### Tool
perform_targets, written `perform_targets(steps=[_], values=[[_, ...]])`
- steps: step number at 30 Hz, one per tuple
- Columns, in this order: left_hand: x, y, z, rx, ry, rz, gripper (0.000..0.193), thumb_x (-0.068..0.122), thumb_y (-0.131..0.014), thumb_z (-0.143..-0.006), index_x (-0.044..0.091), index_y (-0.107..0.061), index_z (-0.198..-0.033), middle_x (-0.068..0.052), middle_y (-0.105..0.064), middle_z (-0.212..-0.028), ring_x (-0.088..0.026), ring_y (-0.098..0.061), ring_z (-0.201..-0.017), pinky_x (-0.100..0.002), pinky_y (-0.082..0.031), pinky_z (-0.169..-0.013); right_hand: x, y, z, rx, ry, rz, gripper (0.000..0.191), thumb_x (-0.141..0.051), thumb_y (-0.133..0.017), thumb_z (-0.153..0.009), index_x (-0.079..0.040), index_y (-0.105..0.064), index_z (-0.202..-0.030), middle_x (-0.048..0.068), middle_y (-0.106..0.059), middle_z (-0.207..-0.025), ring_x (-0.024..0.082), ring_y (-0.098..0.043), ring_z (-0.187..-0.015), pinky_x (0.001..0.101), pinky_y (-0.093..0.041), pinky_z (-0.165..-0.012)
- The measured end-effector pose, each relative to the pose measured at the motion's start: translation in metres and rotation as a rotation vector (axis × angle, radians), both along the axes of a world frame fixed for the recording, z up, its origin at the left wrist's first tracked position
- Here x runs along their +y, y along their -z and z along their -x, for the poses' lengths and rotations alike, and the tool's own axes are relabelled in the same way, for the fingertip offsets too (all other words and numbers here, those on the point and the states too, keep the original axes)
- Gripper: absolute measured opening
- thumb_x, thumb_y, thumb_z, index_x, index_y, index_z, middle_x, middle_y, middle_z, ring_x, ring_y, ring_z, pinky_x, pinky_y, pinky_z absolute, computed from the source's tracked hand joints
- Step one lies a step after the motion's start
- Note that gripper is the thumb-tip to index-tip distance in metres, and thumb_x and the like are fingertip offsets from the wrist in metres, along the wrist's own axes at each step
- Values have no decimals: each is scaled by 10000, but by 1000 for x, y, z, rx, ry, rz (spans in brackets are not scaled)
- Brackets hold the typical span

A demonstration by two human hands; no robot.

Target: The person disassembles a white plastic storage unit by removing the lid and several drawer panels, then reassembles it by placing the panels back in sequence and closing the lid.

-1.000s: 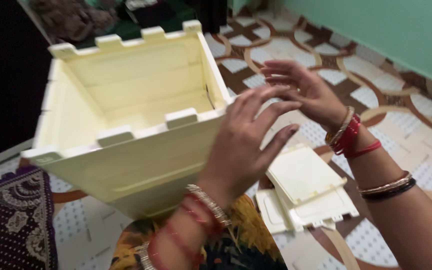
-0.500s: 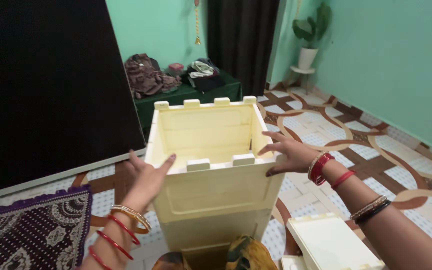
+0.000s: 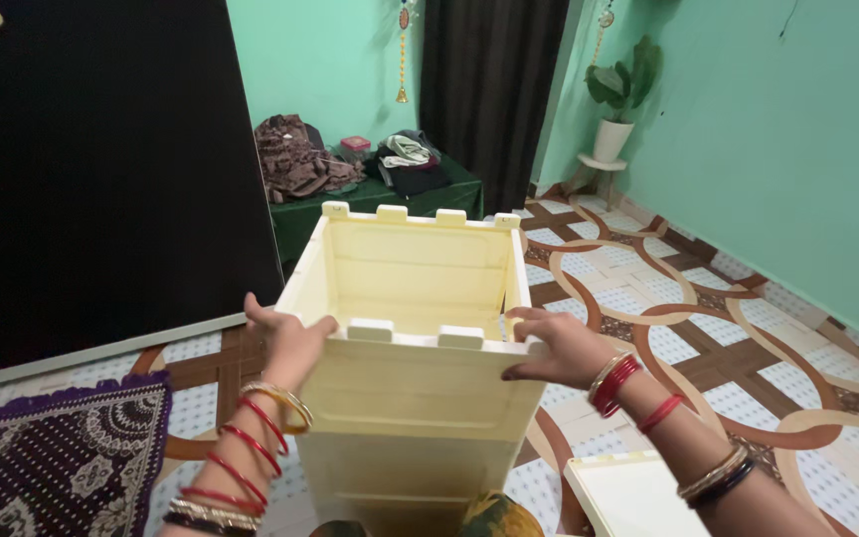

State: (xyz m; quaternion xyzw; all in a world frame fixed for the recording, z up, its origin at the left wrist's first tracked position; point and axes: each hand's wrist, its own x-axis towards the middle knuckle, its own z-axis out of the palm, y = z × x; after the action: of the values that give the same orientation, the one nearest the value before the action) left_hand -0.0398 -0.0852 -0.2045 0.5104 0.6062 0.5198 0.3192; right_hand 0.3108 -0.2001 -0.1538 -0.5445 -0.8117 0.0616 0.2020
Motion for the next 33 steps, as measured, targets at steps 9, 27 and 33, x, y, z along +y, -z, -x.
perform_targets(steps=[9,27,33], values=[[21,-44,28,17,44,-116,1241,198,-872,-735,2,63,-1527,-340,-202,-1524,-421,-381,-1384,-447,-373,-1157,-15,-3,85,19,160,-11,466,-462,-854,-716,-29,-724,-830,180,-731,-891,340,-725,-825,431,-590,-796],[19,-18,4,-320,77,15,867,680,-363,-1014,-58,-269,-1461,-252,-424,-1509,-305,-431,-1413,-422,-300,-1182,6,-15,129,139,-7,277,662,-624,-660,-847,-111,-647,-1266,140,-757,-1083,289,-729,-1001,383,-563,-888],[-40,7,-52,-209,207,143,1368,586,-738,-837,-42,265,-1522,-330,216,-1616,-378,175,-1540,-452,-39,-1255,66,-29,58,276,23,202,380,-425,-653,-894,-205,-743,-1190,46,-804,-1077,231,-773,-874,389,-627,-745]])
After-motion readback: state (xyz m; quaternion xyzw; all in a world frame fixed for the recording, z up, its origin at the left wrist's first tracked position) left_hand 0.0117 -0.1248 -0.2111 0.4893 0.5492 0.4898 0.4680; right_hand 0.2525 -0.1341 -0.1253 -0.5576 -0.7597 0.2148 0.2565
